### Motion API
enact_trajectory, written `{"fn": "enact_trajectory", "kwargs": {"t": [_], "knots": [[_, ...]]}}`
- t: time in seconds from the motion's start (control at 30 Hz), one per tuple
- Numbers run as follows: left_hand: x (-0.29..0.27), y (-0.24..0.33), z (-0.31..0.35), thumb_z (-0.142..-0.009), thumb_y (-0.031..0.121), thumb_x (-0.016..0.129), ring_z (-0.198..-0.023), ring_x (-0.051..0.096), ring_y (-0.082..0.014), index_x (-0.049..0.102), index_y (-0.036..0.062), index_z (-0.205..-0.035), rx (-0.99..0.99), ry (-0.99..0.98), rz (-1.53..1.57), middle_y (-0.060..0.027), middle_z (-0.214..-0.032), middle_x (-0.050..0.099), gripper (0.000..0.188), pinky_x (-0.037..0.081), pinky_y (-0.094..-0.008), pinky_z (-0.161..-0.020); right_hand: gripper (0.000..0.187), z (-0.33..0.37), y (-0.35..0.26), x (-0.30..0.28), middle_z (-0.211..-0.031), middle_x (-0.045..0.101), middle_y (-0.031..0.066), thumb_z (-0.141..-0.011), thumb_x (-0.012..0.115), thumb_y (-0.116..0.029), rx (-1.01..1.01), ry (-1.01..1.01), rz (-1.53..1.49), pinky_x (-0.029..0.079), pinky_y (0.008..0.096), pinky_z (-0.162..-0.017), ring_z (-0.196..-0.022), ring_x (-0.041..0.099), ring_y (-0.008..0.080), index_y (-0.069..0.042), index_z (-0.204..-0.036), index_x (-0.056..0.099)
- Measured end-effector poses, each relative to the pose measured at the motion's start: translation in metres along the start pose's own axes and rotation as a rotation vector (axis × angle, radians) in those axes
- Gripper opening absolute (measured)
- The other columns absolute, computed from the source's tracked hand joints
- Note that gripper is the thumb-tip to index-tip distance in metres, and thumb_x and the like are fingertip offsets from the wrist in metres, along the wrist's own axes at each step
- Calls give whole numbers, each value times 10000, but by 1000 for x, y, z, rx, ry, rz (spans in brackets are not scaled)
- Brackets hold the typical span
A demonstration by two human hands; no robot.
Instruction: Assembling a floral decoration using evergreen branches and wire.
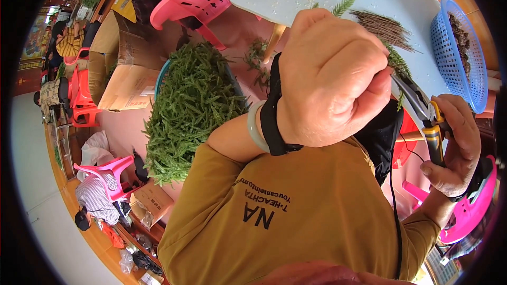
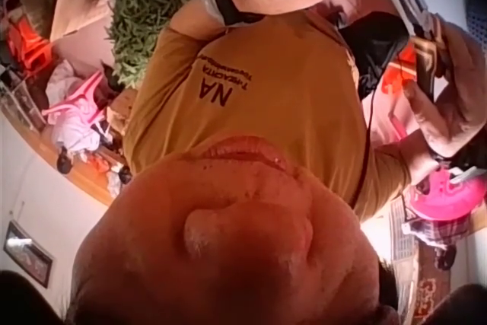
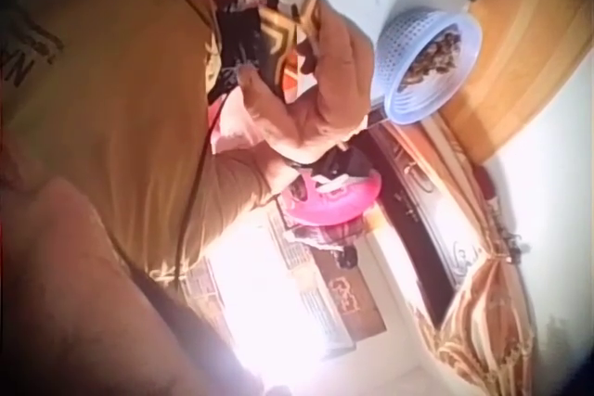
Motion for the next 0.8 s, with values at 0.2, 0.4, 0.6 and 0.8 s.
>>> {"fn": "enact_trajectory", "kwargs": {"t": [0.2,0.4,0.6,0.8], "knots": [[1,1,0,-498,-39,620,-592,557,-191,498,80,-663,8,-33,20,-3,-632,542,237,374,-327,-576,714,-4,-4,0,-980,530,100,-448,681,-207,-51,-3,-51,334,207,-571,-732,477,120,69,-1093,548],[1,-1,1,-493,-28,630,-598,555,-192,494,83,-650,-56,-25,40,-5,-634,546,235,377,-329,-580,696,-6,-3,-1,-1001,531,125,-467,665,-174,-20,-22,5,371,234,-616,-767,505,153,74,-1104,537],[3,-4,-1,-501,-20,639,-588,549,-201,496,83,-645,-107,-70,85,-7,-633,548,228,383,-328,-581,682,-9,-10,5,-1060,533,177,-546,673,-204,-74,-29,152,433,290,-741,-874,558,228,78,-1143,503],[3,-12,1,-524,-13,654,-577,545,-217,506,84,-649,-231,-98,141,-19,-617,550,216,393,-325,-580,597,-10,-19,16,-1064,537,211,-685,659,-197,-173,-83,369,453,299,-748,-897,566,262,85,-1175,468]]}}
Point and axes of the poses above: each hand's wrist, its own z-axis away from the middle knuckle, its own x-axis out of the palm, y = z × x, the point moved 8 cm from there along -z, towards the middle knuckle
